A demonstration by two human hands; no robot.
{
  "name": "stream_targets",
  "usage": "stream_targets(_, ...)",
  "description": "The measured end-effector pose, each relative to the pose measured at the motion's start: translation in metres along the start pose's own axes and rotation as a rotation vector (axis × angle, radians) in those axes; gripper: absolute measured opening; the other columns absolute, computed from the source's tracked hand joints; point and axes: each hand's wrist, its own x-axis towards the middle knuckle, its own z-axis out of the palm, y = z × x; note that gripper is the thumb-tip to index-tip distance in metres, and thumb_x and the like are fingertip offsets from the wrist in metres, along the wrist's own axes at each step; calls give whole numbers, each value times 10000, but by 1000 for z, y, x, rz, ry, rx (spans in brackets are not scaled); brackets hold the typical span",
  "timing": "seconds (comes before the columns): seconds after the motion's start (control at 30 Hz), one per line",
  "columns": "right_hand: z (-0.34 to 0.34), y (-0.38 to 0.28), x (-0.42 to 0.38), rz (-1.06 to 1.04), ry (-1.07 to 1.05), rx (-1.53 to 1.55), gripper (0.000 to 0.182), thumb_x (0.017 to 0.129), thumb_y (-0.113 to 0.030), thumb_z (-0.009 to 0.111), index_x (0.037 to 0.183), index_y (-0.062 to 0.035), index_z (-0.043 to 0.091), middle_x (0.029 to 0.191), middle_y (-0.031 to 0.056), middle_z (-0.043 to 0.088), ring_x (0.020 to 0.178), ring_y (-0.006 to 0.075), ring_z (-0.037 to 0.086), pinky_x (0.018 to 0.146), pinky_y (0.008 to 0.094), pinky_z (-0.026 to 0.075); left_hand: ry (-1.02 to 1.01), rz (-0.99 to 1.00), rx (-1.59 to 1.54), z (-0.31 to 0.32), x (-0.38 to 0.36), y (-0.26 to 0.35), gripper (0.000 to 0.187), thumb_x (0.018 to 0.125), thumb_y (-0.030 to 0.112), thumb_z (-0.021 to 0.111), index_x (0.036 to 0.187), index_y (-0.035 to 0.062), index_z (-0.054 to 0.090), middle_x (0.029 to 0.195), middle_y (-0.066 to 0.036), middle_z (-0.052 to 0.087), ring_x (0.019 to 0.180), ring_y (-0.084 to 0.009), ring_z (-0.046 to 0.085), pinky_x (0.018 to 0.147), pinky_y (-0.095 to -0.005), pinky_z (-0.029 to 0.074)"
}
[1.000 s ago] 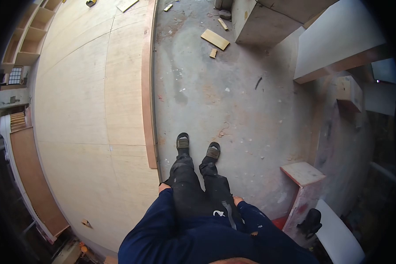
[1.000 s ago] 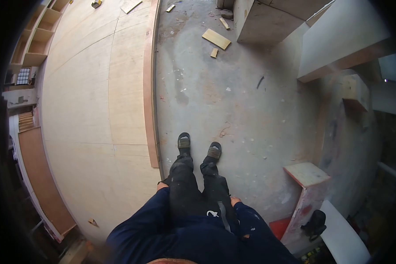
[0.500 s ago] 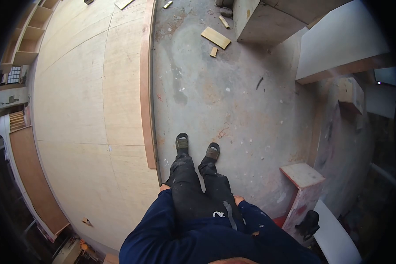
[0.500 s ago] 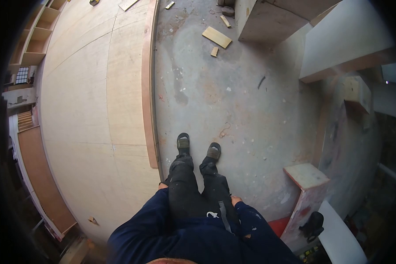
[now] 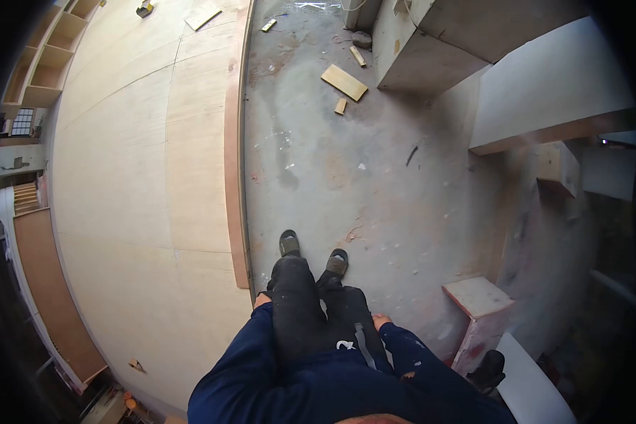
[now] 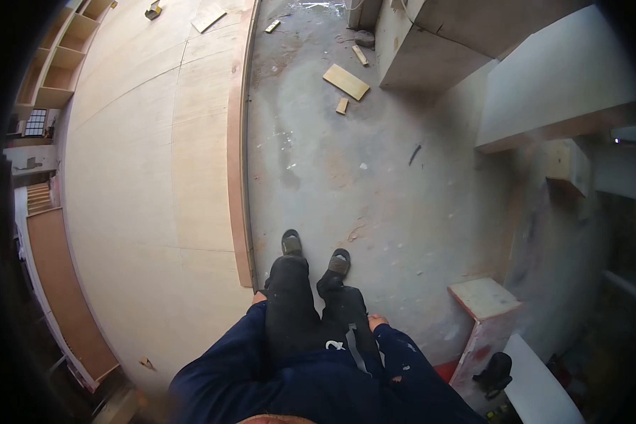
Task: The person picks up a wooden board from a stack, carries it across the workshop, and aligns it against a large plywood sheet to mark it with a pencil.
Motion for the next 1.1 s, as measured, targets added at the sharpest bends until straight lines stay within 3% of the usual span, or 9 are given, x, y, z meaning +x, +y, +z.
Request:
stream_targets(0.13,-8,2,29,138,21,340,394,884,-379,520,1088,-62,634,1059,124,668,1033,291,607,912,357,441,133,-128,-82,-27,18,24,292,824,255,591,936,5,692,968,-227,661,967,-364,636,846,-429,506)
stream_targets(0.27,-94,-86,-1,104,132,65,374,918,-326,412,1042,-63,648,1037,96,671,972,249,617,877,349,454,71,-90,-145,-52,50,52,265,805,242,616,915,15,699,946,-221,666,953,-359,640,840,-425,508)
stream_targets(0.33,-109,-104,12,317,56,463,380,913,-353,441,1007,-44,641,1008,103,676,921,264,632,840,349,469,47,-73,-181,-75,69,69,252,795,235,629,904,20,703,935,-218,668,946,-357,643,836,-422,510)
stream_targets(0.47,-175,-180,18,447,57,508,339,902,-332,485,979,-40,638,964,121,675,868,266,638,805,353,481,-37,-27,-245,-130,97,96,226,776,221,654,882,30,710,913,-213,672,933,-352,648,830,-417,512)
stream_targets(0.53,-204,-228,40,107,183,-60,280,886,-296,524,965,-58,649,918,124,672,848,241,630,804,353,482,-65,-6,-278,-168,105,111,213,766,215,666,872,35,713,902,-210,674,926,-350,650,827,-415,513)
stream_targets(0.9,-362,-506,78,-45,293,306,251,835,-308,610,917,-77,665,836,99,672,805,202,628,774,331,480,-64,63,-143,-345,84,168,162,729,204,692,834,85,722,812,-181,680,797,-335,670,775,-410,525)
stream_targets(0.97,-387,-543,88,-65,403,176,247,820,-305,629,908,-77,664,837,98,676,793,224,640,751,338,488,-35,59,-41,-380,109,182,174,745,216,673,848,83,719,798,-173,681,772,-337,670,754,-412,528)
stream_targets(1.03,-421,-591,99,-232,565,111,237,817,-299,624,873,-72,662,841,144,667,768,285,635,704,385,501,259,110,-113,-430,146,204,201,782,224,631,870,64,713,770,-167,679,747,-349,666,716,-417,530)
stream_targets(1.1,-458,-650,119,-452,774,161,233,820,-288,626,825,-57,655,748,145,646,707,315,623,662,407,493,295,185,-420,-519,171,268,209,808,213,629,831,19,703,728,-160,680,649,-253,674,641,-368,529)
